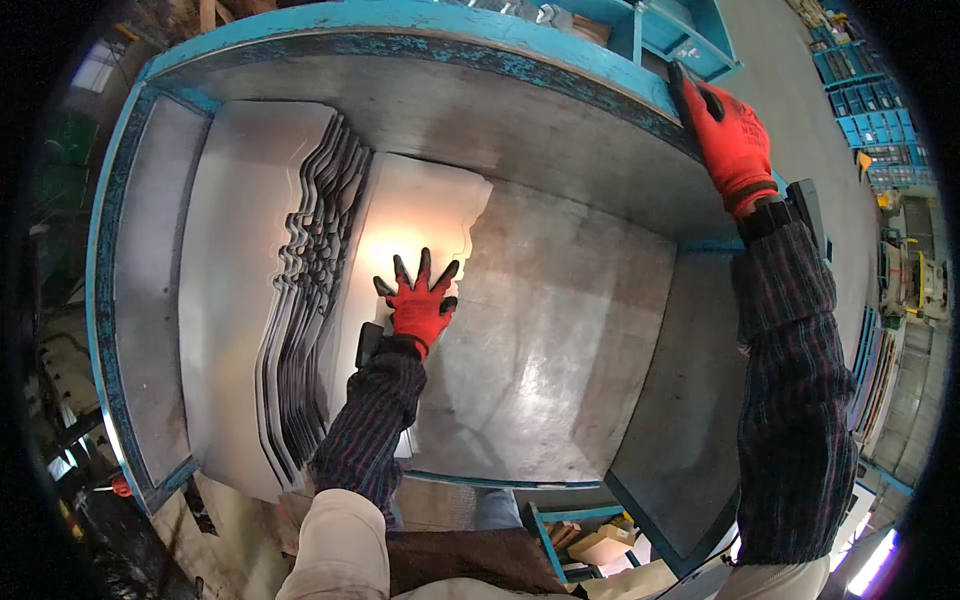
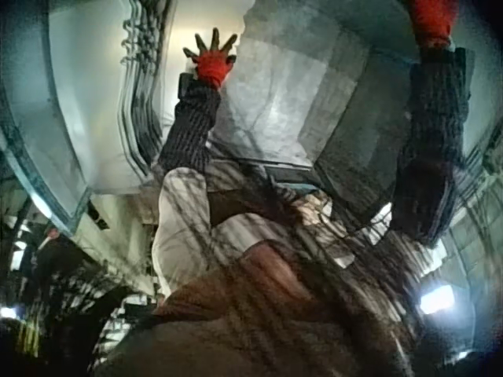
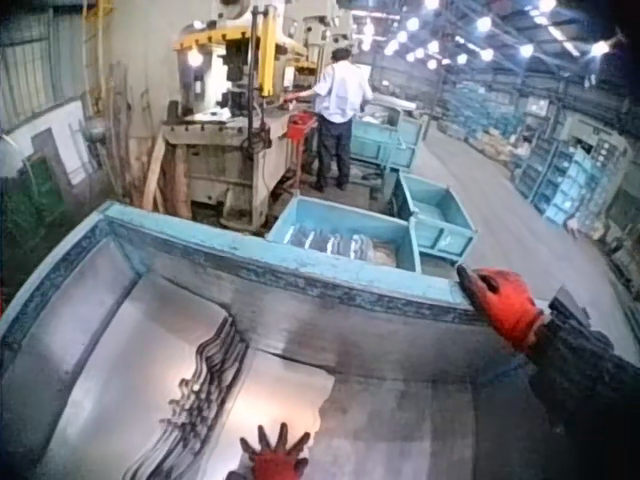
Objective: Using a large industrial press to stamp metal sheets and stacking the finished parts into a bin.
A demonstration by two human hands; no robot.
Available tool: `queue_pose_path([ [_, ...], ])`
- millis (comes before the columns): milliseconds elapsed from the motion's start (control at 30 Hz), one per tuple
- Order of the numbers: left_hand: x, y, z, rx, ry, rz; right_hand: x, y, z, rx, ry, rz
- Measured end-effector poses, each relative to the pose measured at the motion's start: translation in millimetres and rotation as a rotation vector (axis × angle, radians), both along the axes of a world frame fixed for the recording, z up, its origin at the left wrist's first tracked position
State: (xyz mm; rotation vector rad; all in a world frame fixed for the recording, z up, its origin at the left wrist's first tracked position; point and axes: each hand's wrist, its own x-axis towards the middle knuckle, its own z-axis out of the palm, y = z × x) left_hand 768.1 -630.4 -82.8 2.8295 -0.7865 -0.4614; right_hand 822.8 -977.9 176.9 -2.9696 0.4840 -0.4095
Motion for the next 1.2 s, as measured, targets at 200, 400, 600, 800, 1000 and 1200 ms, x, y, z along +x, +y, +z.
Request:
queue_pose_path([
  [200,-43.6,21.5,4.0,-0.208,0.046,-0.079,3.0,4.0,-0.2,-0.080,0.037,-0.009],
  [400,-140.7,95.1,115.0,-0.482,0.652,0.187,10.9,16.3,17.3,-0.052,0.062,-0.069],
  [600,-274.2,228.3,248.8,-0.386,0.589,0.488,-54.0,161.8,8.4,-0.260,-0.280,0.362],
  [800,-413.3,303.2,314.0,-0.776,0.395,1.119,-262.1,278.7,-141.6,0.543,0.305,0.671],
  [1000,-524.9,338.5,210.4,-1.233,-0.194,1.523,-310.0,393.6,-209.2,1.159,1.578,0.877],
  [1200,-582.2,418.9,216.6,-1.401,-0.081,1.814,-333.4,567.3,-15.4,0.316,1.203,1.105],
])
